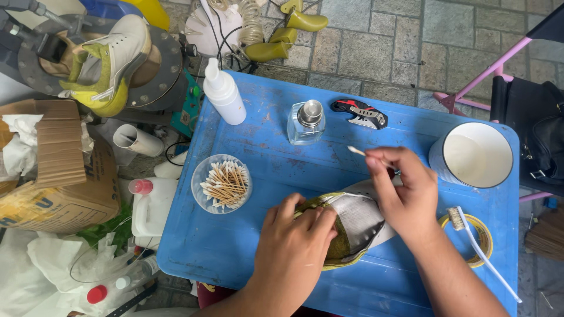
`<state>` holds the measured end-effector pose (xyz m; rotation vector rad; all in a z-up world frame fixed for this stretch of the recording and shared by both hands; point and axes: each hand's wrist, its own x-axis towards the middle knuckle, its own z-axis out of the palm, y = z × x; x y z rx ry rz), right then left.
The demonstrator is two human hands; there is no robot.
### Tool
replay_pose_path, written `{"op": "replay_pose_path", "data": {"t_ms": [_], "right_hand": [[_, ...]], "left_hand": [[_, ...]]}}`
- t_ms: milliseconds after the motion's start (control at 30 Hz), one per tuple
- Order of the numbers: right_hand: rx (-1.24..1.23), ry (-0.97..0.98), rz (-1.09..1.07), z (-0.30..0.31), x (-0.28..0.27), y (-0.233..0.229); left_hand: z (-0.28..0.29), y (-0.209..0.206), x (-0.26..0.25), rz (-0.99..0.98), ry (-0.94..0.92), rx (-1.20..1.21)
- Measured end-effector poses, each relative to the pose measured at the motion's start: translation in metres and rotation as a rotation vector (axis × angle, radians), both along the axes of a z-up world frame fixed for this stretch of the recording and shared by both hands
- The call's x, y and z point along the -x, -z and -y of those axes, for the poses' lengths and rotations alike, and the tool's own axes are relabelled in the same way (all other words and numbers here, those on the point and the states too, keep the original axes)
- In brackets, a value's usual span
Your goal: The person cleans a white and green shoe using a cloth, a toothbrush, and cotton swabs. They wipe the shoe's exterior and interior, scrub the tongue with a toothbrush, and use cotton swabs to clean the eyelets and seams.
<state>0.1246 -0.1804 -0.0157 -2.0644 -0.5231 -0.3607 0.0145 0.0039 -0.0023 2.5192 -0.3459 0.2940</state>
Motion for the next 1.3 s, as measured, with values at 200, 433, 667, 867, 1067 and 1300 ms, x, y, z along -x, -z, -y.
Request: {"op": "replay_pose_path", "data": {"t_ms": [200, 433, 667, 867, 1067, 1300], "right_hand": [[0.178, 0.011, 0.155, -0.041, -0.041, -0.024], [0.339, 0.038, 0.286, -0.061, -0.047, -0.031], [0.336, 0.031, 0.305, -0.058, -0.046, -0.028], [-0.158, -0.003, -0.203, -0.037, -0.022, -0.006], [-0.450, -0.244, -0.445, 0.005, -0.010, 0.030], [-0.127, -0.388, -0.389, 0.035, 0.003, 0.012]], "left_hand": [[0.003, -0.003, -0.002, 0.042, -0.009, -0.078], [0.003, -0.003, -0.002, -0.010, -0.072, 0.024], [0.000, -0.016, 0.002, 0.039, -0.146, 0.138], [-0.008, -0.026, -0.011, -0.040, -0.103, 0.129], [-0.015, -0.023, -0.023, -0.195, -0.004, 0.175], [-0.023, -0.011, -0.038, -0.156, 0.095, 0.307]]}}
